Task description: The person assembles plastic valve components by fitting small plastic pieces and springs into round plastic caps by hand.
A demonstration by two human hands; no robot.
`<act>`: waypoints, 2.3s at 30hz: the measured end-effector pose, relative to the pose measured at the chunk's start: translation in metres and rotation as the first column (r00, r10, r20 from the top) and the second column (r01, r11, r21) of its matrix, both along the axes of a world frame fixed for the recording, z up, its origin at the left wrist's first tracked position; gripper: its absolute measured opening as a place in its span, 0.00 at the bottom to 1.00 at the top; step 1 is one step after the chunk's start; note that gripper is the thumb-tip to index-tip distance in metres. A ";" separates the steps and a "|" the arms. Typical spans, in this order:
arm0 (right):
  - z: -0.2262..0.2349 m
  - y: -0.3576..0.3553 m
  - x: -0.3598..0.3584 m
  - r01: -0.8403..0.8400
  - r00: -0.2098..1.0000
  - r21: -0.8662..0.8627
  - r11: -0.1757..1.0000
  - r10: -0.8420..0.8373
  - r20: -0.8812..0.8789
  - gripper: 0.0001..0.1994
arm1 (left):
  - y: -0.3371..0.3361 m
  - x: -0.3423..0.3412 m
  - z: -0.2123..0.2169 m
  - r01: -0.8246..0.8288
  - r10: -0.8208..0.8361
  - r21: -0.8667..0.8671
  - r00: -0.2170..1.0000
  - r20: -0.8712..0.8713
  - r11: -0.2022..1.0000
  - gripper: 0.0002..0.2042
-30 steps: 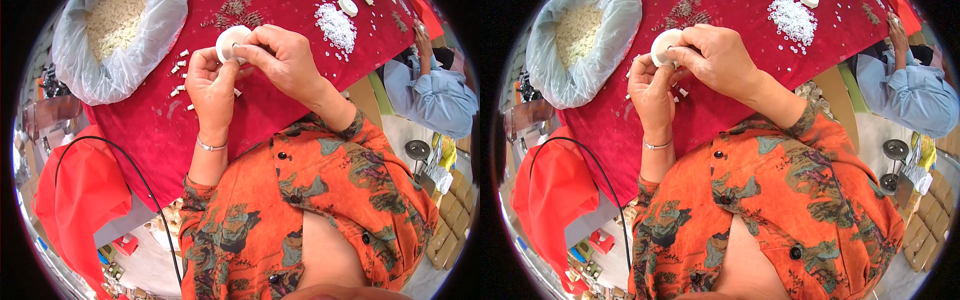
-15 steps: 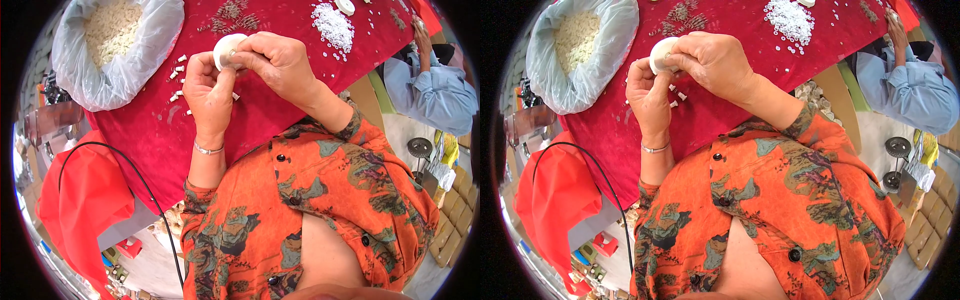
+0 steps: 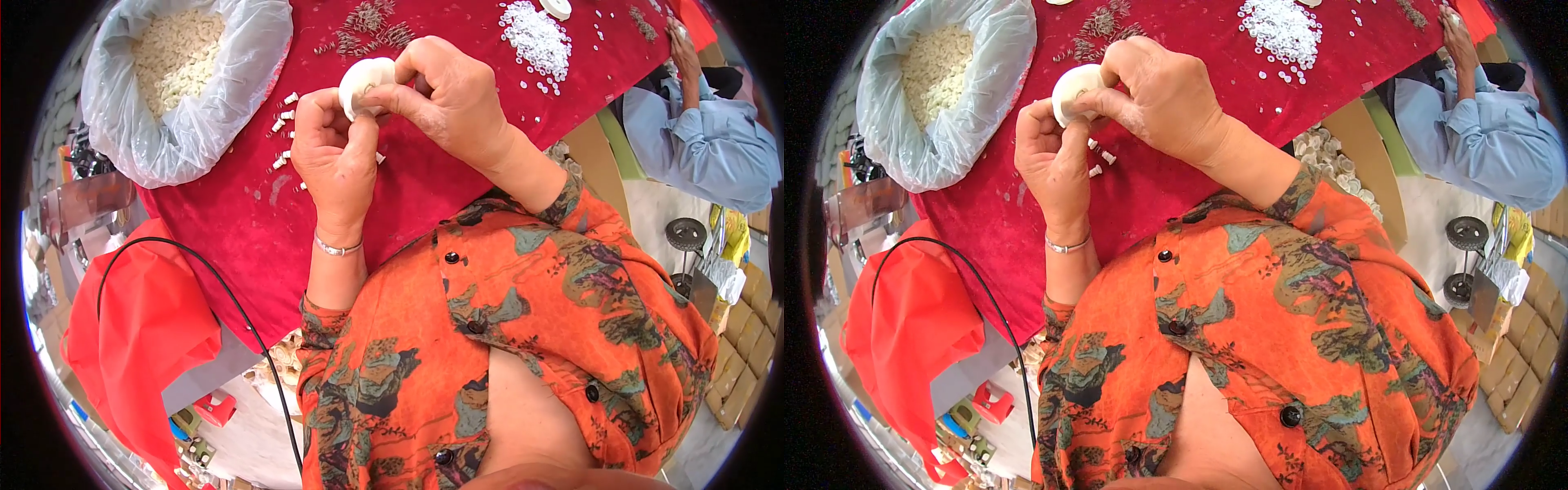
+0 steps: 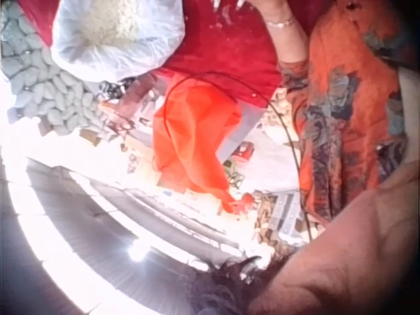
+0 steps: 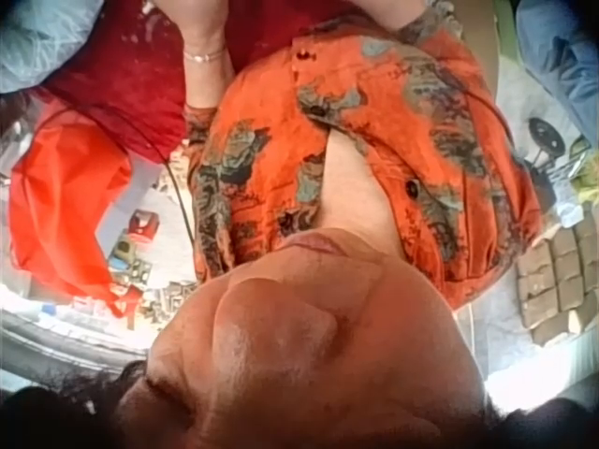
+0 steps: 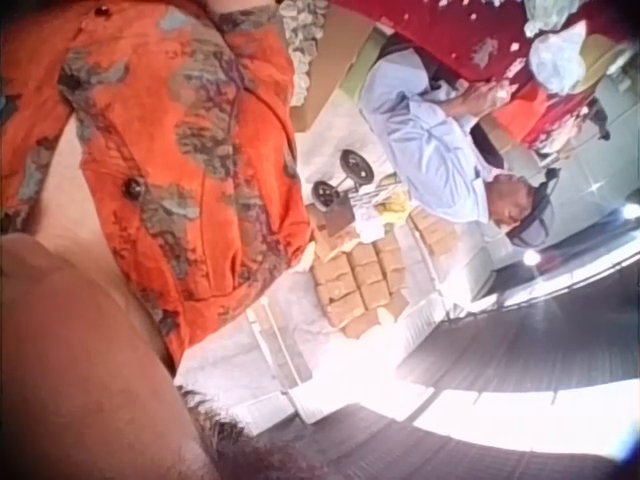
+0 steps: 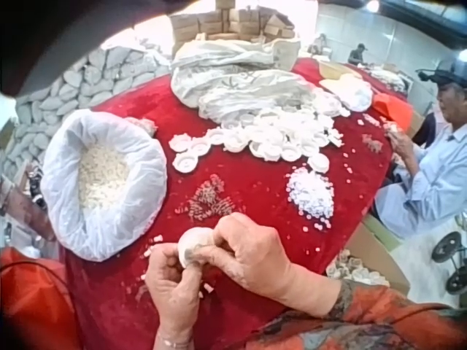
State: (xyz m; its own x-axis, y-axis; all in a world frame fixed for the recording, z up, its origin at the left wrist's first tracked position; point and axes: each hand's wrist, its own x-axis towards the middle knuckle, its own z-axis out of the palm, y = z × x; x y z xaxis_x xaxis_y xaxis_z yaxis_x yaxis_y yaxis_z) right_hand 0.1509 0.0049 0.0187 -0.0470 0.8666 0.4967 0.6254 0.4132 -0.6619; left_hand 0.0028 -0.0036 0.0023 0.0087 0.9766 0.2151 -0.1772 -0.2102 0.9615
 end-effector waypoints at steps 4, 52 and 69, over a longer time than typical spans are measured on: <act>-0.001 0.002 0.002 0.027 0.996 -0.007 1.000 -0.027 -0.083 0.15 | 0.000 0.001 -0.003 0.007 -0.007 -0.014 1.000 0.012 1.000 0.07; -0.005 0.000 0.000 -0.081 0.997 0.072 0.994 0.082 -0.011 0.05 | 0.001 -0.002 0.000 0.219 -0.190 -0.147 0.964 0.184 0.965 0.09; 0.002 -0.005 0.010 0.032 0.985 0.126 0.992 -0.052 0.162 0.12 | -0.003 0.002 0.000 0.187 -0.183 -0.024 0.978 0.102 0.982 0.13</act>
